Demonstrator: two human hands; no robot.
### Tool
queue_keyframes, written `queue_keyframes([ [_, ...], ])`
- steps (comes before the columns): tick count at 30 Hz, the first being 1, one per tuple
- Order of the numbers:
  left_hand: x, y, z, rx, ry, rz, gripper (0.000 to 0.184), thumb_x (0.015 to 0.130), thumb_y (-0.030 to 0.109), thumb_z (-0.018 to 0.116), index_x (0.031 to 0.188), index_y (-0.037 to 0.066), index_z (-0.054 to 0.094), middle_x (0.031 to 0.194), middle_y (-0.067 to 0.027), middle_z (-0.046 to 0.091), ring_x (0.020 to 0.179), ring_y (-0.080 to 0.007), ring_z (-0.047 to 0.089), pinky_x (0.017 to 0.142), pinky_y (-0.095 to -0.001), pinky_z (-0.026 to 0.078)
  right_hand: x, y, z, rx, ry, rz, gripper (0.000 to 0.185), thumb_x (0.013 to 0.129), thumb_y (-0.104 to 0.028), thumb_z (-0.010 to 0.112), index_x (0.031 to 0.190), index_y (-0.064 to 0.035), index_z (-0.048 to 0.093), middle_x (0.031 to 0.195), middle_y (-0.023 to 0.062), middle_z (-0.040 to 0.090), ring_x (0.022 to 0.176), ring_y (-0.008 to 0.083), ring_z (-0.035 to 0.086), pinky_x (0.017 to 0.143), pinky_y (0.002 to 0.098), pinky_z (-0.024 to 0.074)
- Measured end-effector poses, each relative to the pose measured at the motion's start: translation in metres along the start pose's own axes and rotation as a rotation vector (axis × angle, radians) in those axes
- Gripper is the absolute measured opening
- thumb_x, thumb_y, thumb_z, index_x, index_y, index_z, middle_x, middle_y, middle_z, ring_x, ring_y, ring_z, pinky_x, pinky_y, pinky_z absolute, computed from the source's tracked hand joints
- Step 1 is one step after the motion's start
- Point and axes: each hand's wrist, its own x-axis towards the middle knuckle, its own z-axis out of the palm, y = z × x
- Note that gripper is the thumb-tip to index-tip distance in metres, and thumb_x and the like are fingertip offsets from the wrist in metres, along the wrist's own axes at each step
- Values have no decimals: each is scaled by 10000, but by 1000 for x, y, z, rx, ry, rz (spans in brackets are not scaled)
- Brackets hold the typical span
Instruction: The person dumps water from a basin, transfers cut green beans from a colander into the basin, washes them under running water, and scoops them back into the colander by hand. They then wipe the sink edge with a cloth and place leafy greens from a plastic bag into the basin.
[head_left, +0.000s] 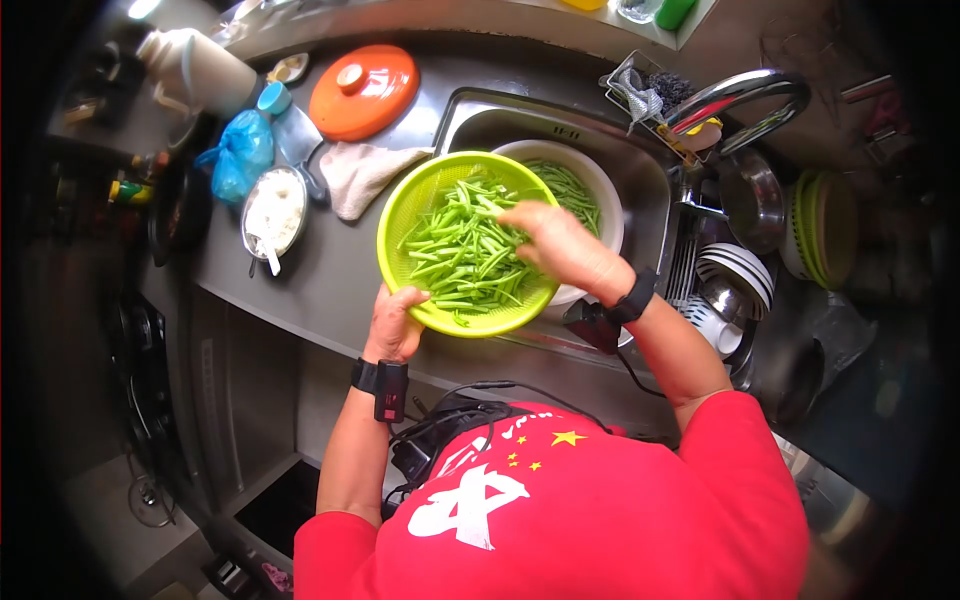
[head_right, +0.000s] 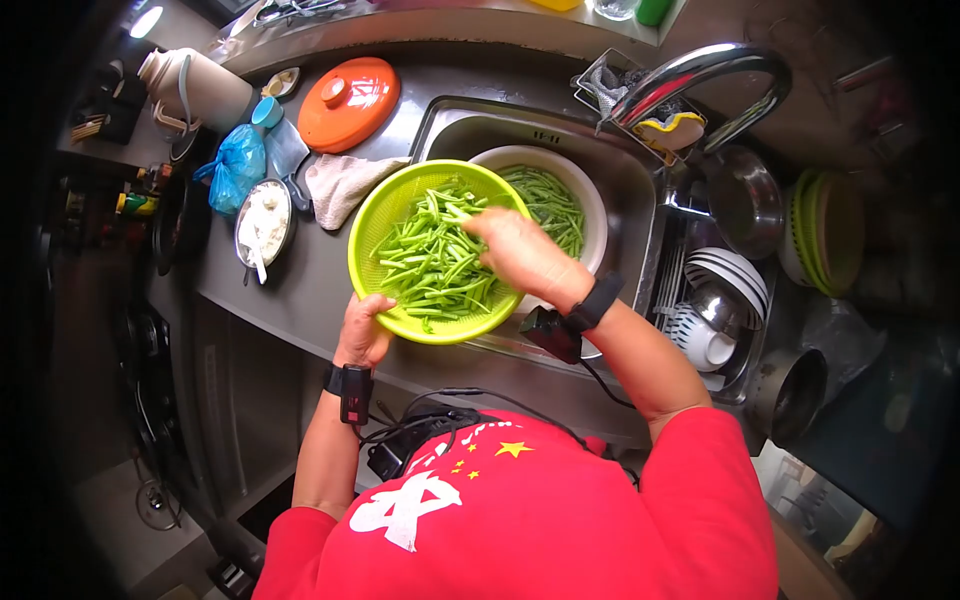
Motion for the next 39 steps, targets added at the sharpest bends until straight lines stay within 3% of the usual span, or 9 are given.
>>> queue_keyframes([
  [7, -5, 3, 7, 39, 8, 69, 594, 707, -94, 507, 1287, 12, 431, 1175, -116, 558, 1070, -268, 557, 945, -392, 450, -11, 9, 2, 170, 32, -261, 374, 721, -23, 703, 1091, -8, 647, 1129, 146, 624, 952, 308, 628, 841, 359, 505],
  [12, -6, 2, -9, 89, 76, 72, 564, 717, -87, 521, 1268, 6, 443, 1135, -112, 582, 1026, -252, 575, 908, -372, 465, 8, 89, -18, 660, 279, 420, 267, 813, -158, 673, 1031, -5, 671, 1020, 158, 670, 902, 247, 651, 792, 343, 509],
  [15, -12, 8, -5, 77, 63, 120, 526, 718, -83, 520, 1237, -13, 474, 1123, -117, 602, 1006, -256, 595, 910, -376, 472, 9, 168, 9, 162, 311, 471, 531, 763, -302, 735, 1153, 30, 595, 1123, 218, 623, 1043, 308, 610, 895, 368, 478],
  [16, -14, 9, -7, 78, 65, 130, 532, 721, -74, 519, 1247, -18, 468, 1149, -123, 594, 1032, -267, 590, 930, -385, 466, 14, 208, 30, -25, 105, 539, 947, 669, -456, 789, 1366, 35, 377, 1308, 311, 469, 1228, 387, 476, 1019, 376, 399],
  [20, -21, 21, -7, 91, 51, 136, 545, 735, -60, 511, 1276, -18, 453, 1187, -128, 579, 1071, -277, 574, 964, -394, 444, 19, 184, 81, -26, -192, 744, 1480, 484, -615, 849, 1478, -27, -76, 1476, 378, 46, 1344, 518, 227, 1100, 513, 274],
  [24, -23, 23, -15, 94, 98, 177, 548, 739, -62, 506, 1282, -13, 451, 1197, -124, 574, 1086, -276, 564, 971, -392, 433, 21, 139, 120, -152, -444, 727, 1420, 482, -533, 880, 1498, -71, 2, 1473, 382, 62, 1325, 556, 229, 1055, 609, 285],
  [29, -23, 27, -15, 90, 113, 183, 562, 736, -75, 488, 1291, -7, 436, 1216, -122, 558, 1097, -271, 553, 975, -387, 424, 21, 153, 145, -316, -475, 468, 613, 622, -116, 732, 1208, -27, 576, 1350, 383, 351, 1132, 493, 513, 921, 541, 455],
  [33, -24, 28, -18, 128, 118, 184, 556, 740, -73, 483, 1290, -10, 435, 1215, -127, 557, 1100, -277, 551, 976, -387, 422, 15, 171, 129, -135, -239, 437, 381, 605, -103, 737, 980, -61, 688, 966, 234, 657, 928, 364, 639, 861, 413, 508],
  [39, -25, 29, -19, 109, 118, 183, 558, 740, -76, 485, 1292, -11, 429, 1217, -129, 554, 1097, -277, 553, 974, -389, 425, 0, 164, 71, 185, 73, 317, 427, 607, -104, 734, 1024, -49, 660, 910, 179, 677, 855, 322, 648, 791, 383, 505],
])
